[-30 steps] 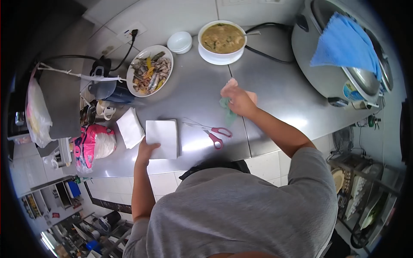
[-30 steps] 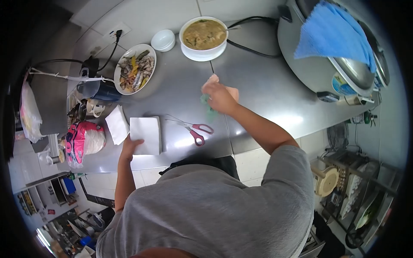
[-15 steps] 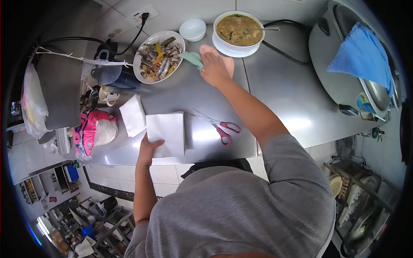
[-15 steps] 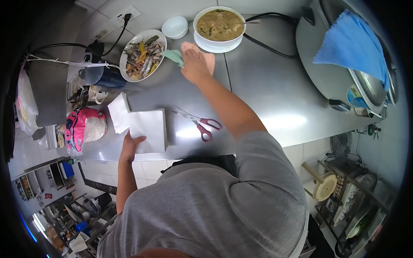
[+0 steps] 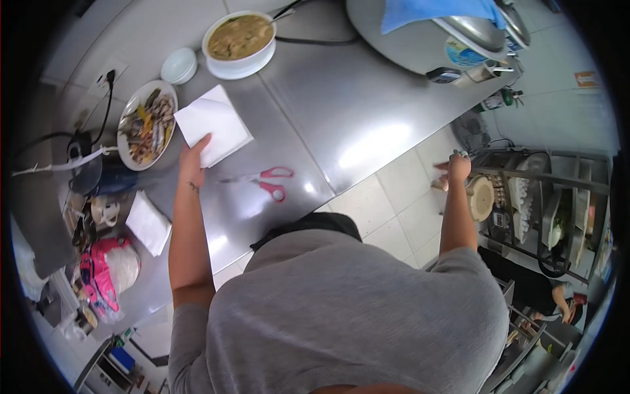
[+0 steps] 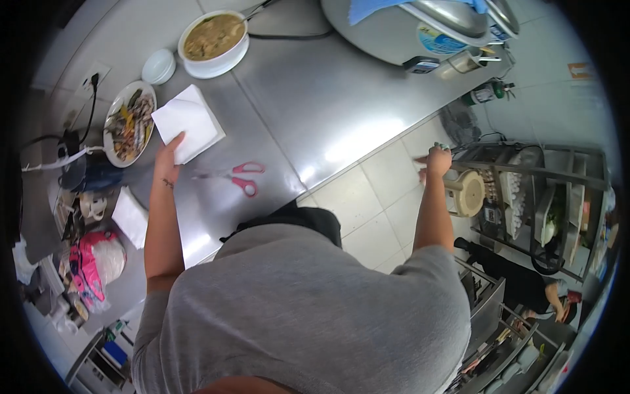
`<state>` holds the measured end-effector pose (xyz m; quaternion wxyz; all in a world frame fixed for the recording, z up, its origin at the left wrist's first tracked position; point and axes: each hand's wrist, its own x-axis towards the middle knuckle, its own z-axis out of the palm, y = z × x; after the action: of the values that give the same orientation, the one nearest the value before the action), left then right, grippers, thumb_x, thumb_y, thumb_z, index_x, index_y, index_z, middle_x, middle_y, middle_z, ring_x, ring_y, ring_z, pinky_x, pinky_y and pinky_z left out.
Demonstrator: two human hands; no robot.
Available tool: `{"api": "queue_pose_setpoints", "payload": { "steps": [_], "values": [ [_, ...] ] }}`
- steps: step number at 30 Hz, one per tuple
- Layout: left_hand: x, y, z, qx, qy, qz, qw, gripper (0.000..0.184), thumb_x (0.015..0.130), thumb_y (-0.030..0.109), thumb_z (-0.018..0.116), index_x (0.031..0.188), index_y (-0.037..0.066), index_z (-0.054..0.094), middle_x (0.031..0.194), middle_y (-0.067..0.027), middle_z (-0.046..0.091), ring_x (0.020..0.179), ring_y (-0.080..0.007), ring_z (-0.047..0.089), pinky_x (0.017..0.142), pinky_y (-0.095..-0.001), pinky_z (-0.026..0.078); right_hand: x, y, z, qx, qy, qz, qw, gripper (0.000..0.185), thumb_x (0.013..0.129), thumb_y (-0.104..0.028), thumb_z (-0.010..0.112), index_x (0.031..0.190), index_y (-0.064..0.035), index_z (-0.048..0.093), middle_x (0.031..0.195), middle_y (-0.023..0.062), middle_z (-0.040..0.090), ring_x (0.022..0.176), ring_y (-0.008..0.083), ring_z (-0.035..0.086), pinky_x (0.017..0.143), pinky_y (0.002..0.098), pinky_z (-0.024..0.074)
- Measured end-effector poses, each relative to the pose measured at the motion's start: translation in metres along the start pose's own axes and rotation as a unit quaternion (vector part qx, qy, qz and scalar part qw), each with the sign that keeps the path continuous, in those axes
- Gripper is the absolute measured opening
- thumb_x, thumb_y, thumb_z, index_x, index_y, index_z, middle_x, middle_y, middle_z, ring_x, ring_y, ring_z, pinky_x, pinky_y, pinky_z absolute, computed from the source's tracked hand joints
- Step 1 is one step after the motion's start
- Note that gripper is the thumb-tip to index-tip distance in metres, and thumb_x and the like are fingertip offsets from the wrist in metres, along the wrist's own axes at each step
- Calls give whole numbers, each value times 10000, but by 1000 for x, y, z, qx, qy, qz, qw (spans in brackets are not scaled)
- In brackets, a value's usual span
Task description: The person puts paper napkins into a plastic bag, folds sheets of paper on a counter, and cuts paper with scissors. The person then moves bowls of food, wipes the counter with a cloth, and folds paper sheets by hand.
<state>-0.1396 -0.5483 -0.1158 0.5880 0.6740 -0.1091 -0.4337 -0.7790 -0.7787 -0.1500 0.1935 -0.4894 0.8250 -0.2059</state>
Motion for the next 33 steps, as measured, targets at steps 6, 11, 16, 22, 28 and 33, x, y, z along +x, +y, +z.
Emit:
{"api": "queue_pose_setpoints", "payload": {
  "steps": [6, 11, 16, 22, 28, 33],
  "values": [
    [-12, -19, 34, 362, 164, 344, 851, 770, 798, 166, 708, 1409, -31, 282, 1394, -222, 369, 1281, -335, 381, 1069, -380, 301, 10, -74, 50, -76, -39, -310, 947, 468, 815, -351, 616, 1173, -57, 554, 1149, 182, 565, 1078, 327, 515, 931, 468, 405],
    [-115, -42, 56, 597, 45, 373, 709, 575, 817, 200, 627, 1348, 90, 433, 1418, -150, 376, 1374, -334, 261, 1102, -581, 121, 49, -140, 146, -170, 174, -304, 921, 536, 866, -402, 460, 1300, -91, 501, 1324, 191, 469, 1272, 344, 366, 1033, 562, 222],
    [-146, -76, 40, 593, -85, 269, 755, 540, 817, 162, 610, 1333, 109, 459, 1421, -105, 380, 1374, -308, 264, 1113, -565, 133, -19, -208, 204, -150, 116, -528, 828, 489, 861, -331, 473, 1288, -101, 533, 1313, 164, 485, 1247, 316, 394, 1035, 501, 252],
    [-144, -77, 30, 601, -110, 252, 751, 533, 829, 151, 595, 1340, 109, 451, 1448, -108, 350, 1384, -280, 256, 1125, -555, 127, -226, -242, 185, -25, -177, -673, 718, 490, 719, -116, 608, 1206, -77, 573, 1331, 157, 483, 1281, 348, 388, 1073, 489, 261],
    [-147, -61, -57, 602, 5, 268, 752, 573, 825, 182, 615, 1361, 112, 424, 1467, -139, 305, 1379, -323, 254, 1121, -549, 148, -249, -123, 94, 62, -340, -669, 658, 250, 719, 15, 591, 938, -63, 684, 971, 119, 666, 921, 305, 626, 824, 400, 491],
    [-149, -61, -196, 641, 198, 200, 714, 591, 839, 253, 622, 1380, 141, 412, 1475, -142, 293, 1379, -336, 250, 1111, -553, 171, -206, -190, 73, -204, -26, -575, 792, 347, 797, -103, 563, 1138, -56, 606, 1211, 175, 577, 1090, 330, 554, 933, 443, 424]
  ]
}}
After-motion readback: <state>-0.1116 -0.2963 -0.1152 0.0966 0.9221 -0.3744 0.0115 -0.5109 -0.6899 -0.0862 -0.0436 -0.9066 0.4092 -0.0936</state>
